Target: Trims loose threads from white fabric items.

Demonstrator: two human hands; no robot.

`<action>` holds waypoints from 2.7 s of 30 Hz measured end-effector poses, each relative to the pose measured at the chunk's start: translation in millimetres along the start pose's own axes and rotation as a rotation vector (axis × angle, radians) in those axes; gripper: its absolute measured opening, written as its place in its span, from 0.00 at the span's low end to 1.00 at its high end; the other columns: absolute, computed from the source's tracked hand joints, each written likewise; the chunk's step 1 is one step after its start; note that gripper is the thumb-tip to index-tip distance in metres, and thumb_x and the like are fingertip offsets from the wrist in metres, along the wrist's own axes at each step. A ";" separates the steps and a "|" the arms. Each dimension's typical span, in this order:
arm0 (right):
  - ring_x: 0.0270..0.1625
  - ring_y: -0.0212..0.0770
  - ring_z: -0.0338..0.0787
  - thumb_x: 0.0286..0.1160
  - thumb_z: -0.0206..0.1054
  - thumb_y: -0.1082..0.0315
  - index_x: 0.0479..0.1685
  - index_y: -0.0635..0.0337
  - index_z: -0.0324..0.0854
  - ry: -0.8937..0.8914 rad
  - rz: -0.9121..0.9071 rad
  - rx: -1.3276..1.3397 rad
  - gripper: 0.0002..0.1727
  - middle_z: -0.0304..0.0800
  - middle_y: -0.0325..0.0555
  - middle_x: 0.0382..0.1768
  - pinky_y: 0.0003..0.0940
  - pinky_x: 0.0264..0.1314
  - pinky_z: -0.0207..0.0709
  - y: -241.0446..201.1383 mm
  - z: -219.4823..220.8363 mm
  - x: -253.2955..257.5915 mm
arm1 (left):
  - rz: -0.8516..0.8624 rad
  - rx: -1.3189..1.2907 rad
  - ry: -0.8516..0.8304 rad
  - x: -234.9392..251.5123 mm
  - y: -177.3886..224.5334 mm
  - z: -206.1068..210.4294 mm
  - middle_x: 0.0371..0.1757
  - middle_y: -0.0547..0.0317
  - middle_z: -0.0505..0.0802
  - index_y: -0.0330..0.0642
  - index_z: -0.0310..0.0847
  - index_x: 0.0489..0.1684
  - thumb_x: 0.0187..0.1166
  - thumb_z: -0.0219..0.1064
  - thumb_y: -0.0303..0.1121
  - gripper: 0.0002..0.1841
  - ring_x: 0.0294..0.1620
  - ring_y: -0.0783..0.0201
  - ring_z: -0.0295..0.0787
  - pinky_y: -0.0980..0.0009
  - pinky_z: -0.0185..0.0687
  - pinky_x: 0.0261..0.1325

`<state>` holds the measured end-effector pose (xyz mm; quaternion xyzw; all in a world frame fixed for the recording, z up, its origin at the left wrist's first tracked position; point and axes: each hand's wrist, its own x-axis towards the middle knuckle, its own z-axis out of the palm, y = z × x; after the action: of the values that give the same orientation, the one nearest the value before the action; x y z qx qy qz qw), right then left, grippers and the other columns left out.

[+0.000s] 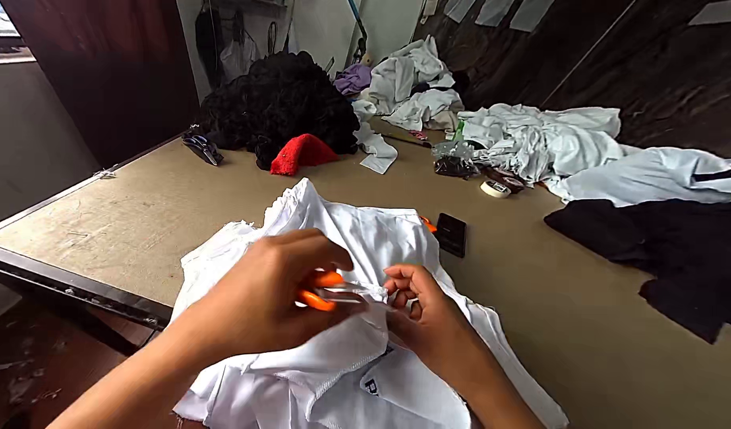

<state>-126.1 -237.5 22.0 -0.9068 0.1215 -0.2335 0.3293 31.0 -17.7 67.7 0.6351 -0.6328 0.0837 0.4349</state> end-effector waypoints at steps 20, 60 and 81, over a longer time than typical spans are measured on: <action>0.32 0.18 0.89 0.68 0.74 0.65 0.32 0.47 0.88 0.188 -0.115 0.175 0.01 0.92 0.25 0.30 0.13 0.33 0.82 17.9 14.1 -12.7 | 0.154 -0.019 -0.179 -33.6 -17.5 67.9 0.40 0.63 0.93 0.45 0.86 0.43 0.75 0.70 0.38 0.08 0.41 0.71 0.89 0.74 0.81 0.42; 0.59 0.25 0.86 0.87 0.59 0.59 0.41 0.47 0.82 0.303 -0.218 0.186 0.09 0.83 0.30 0.51 0.22 0.61 0.84 17.2 11.7 -23.5 | 0.233 0.670 -0.123 14.3 -5.7 84.0 0.25 0.58 0.85 0.42 0.88 0.34 0.83 0.58 0.33 0.13 0.31 0.56 0.82 0.61 0.67 0.31; 0.43 0.18 0.86 0.68 0.65 0.66 0.37 0.44 0.91 -0.074 -0.302 -0.116 0.08 0.87 0.24 0.40 0.13 0.43 0.82 -2.0 -3.6 2.4 | 0.181 0.287 0.035 -49.5 2.4 88.0 0.28 0.65 0.87 0.49 0.93 0.51 0.82 0.62 0.35 0.12 0.31 0.64 0.81 0.68 0.71 0.35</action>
<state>-125.6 -238.8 26.5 -0.9402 -0.0148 -0.2394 0.2419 -19.4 -39.0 -17.2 0.6296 -0.6612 0.2229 0.3416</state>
